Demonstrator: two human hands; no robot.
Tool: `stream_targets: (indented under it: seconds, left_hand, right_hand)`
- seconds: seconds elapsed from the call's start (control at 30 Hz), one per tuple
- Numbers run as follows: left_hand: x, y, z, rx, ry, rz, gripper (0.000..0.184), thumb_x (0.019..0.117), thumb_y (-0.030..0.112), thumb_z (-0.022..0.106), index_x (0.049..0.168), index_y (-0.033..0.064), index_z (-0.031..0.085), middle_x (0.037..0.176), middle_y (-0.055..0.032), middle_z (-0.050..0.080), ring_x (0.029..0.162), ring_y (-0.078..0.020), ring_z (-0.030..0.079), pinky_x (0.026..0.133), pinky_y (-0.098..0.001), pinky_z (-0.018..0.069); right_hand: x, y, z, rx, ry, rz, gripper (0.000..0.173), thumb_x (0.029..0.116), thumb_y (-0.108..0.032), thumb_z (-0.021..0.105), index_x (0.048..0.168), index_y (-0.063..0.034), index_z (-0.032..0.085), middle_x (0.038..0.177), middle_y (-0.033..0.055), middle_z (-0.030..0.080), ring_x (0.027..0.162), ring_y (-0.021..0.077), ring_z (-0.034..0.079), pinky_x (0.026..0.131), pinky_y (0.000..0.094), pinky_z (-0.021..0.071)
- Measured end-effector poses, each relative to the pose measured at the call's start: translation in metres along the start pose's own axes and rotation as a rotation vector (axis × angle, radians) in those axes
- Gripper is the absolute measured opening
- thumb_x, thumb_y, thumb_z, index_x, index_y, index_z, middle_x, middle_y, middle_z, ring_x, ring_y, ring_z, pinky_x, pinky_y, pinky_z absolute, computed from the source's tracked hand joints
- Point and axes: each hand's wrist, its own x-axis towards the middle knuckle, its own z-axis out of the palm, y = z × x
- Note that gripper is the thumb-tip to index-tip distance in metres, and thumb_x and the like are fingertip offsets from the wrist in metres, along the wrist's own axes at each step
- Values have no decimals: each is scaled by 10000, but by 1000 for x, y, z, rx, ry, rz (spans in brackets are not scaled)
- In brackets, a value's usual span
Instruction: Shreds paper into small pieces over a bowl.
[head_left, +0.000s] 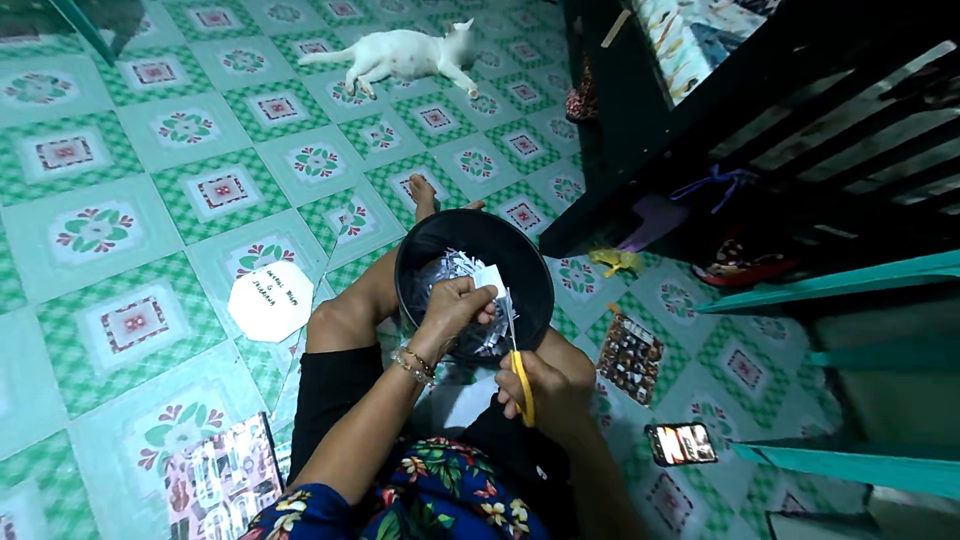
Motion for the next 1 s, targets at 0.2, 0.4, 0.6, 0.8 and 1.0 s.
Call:
stream_targets:
  seconds: [0.2,0.4,0.6,0.8,1.0]
  left_hand:
    - [-2,-1,-1,18,-52,26,234,1005,31,606,774,66,590,634,14,633,538,-42,602,551,-179,526]
    - [-3,-4,-2,28,-100,39,261,998,14,606,747,73,566,620,19,629,540,-33,604,557,-176,525]
    - [-4,-1,-2,49,-106,14,261,1001,20,599,750,78,557,608,27,610,526,-25,590,544,-167,515]
    - [-5,0,-3,94,-146,7,229,988,15,612,768,72,585,607,24,617,526,-25,592,537,-166,511]
    - [-6,1,-3,103,-142,-4,240,985,18,615,755,77,582,593,27,604,505,-22,570,515,-160,490]
  right_hand:
    - [7,5,2,-151,32,-33,427,988,-367,617,1046,56,639,696,13,641,541,40,596,539,218,535]
    - [10,-3,4,-132,46,13,399,991,-348,621,1061,44,631,687,-15,618,536,14,576,536,196,518]
    - [9,3,9,-100,111,-42,323,970,-267,664,1009,52,634,649,-31,600,501,-25,544,503,147,489]
    - [12,1,7,-72,82,-6,346,983,-298,643,1033,43,621,668,-29,603,516,-9,559,519,171,508]
    - [15,-6,8,16,73,45,239,1000,-230,636,994,7,605,619,-73,582,490,-38,549,497,132,490]
